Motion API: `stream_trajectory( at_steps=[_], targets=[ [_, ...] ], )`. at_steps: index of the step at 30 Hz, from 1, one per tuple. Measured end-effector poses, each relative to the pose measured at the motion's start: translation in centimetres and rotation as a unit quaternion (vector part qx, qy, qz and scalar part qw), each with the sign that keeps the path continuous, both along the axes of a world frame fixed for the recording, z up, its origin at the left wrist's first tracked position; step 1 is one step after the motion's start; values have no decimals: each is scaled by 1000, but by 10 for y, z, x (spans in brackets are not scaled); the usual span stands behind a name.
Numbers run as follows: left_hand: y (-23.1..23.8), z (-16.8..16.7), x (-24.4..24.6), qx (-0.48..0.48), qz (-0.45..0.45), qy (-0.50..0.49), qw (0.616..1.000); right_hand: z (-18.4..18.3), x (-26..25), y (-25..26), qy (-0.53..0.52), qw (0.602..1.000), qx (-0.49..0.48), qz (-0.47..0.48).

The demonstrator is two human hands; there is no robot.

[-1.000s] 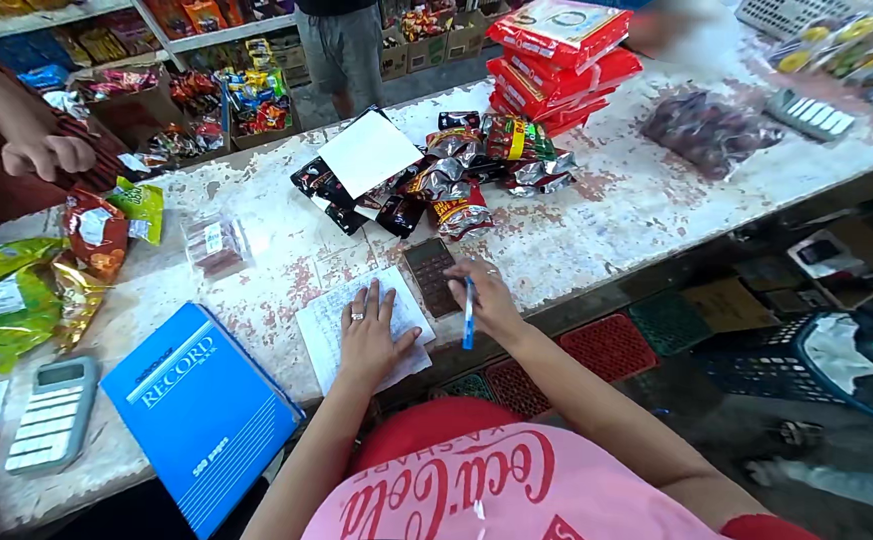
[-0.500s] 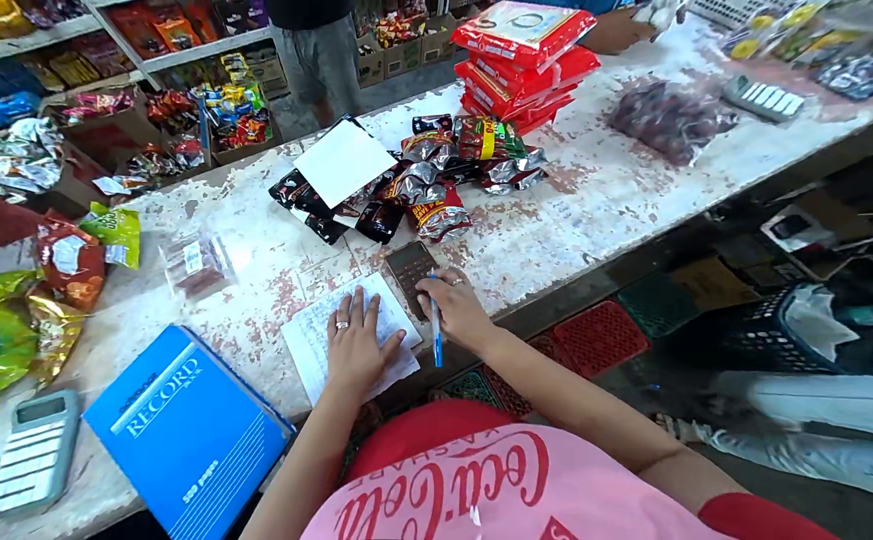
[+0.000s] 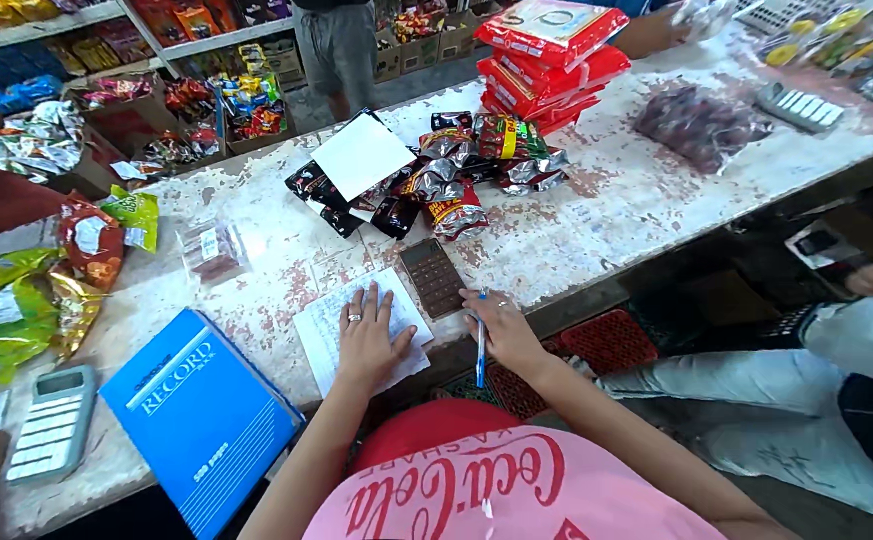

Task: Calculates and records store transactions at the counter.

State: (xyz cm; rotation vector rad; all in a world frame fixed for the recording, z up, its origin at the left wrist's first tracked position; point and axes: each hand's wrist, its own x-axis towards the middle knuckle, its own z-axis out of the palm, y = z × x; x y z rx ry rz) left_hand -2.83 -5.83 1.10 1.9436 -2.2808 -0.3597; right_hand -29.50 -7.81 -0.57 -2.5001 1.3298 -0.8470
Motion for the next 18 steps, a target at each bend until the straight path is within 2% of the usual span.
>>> stream_trajectory(
  at_steps=[9, 13, 18],
  targets=[
    [3, -3, 0, -25, -11, 23, 999, 9, 5, -3, 34, 998, 34, -26],
    [4, -2, 0, -19, -6, 27, 999, 29, 9, -12, 9, 992, 120, -43],
    [3, 2, 1, 9, -5, 28, 1000, 22, 32, -12, -17, 997, 59, 51]
  ],
)
